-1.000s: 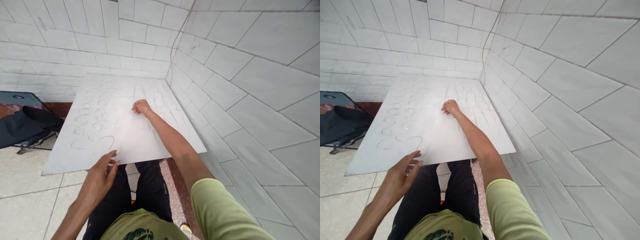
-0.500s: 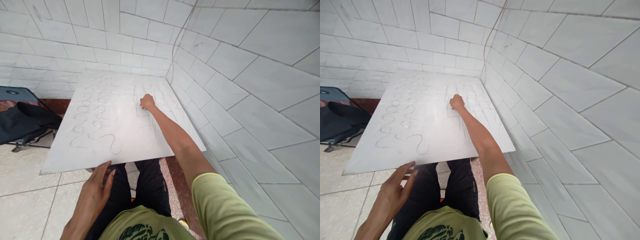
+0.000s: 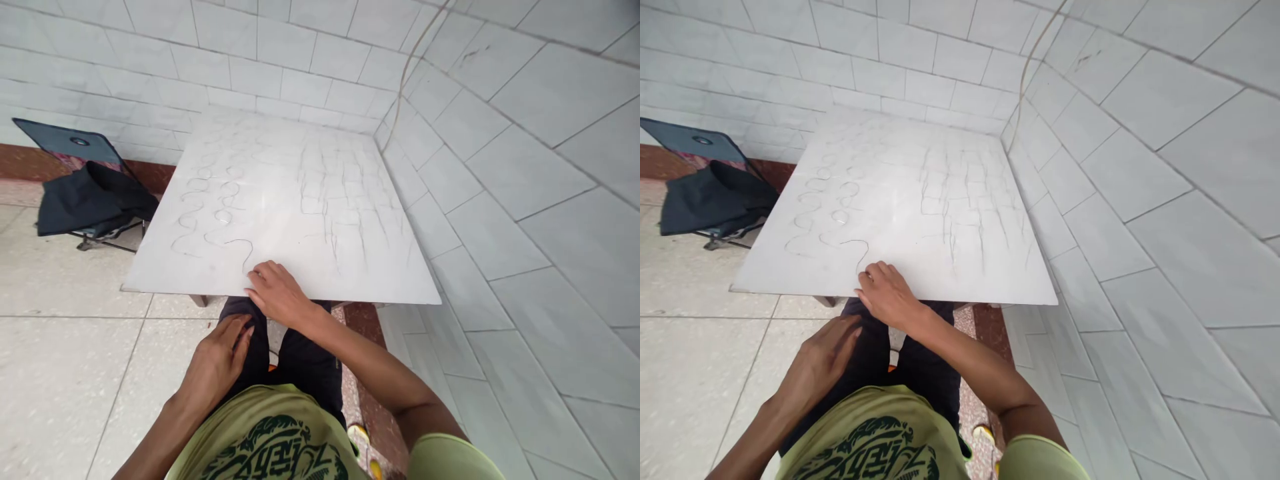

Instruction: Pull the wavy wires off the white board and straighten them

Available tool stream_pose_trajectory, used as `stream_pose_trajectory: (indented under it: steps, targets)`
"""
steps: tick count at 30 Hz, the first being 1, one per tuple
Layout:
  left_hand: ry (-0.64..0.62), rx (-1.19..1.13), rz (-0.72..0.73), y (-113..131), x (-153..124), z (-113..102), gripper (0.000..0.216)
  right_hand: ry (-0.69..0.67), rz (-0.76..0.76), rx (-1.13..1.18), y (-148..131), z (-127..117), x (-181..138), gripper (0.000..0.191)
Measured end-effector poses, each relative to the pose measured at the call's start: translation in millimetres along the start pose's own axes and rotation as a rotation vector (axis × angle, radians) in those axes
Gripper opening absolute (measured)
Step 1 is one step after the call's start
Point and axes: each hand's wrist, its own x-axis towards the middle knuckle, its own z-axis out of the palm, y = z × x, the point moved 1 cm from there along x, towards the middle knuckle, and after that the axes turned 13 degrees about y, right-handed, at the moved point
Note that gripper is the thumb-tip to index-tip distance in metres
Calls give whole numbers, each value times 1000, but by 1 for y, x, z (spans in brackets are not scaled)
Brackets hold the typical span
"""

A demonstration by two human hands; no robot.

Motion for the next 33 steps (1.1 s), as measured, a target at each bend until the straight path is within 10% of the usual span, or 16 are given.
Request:
stream_pose_trajectory:
  steps: [18, 25, 33]
  targets:
    - [53, -36, -330, -21, 12, -8, 37, 39, -81, -120, 0, 5, -50, 22]
    - [268, 215, -191, -18, 50, -19, 38, -4, -212, -40, 13, -8, -53, 27]
    - [-4, 381, -79, -40, 107, 3, 33, 11, -279, 13, 33, -13, -64, 25]
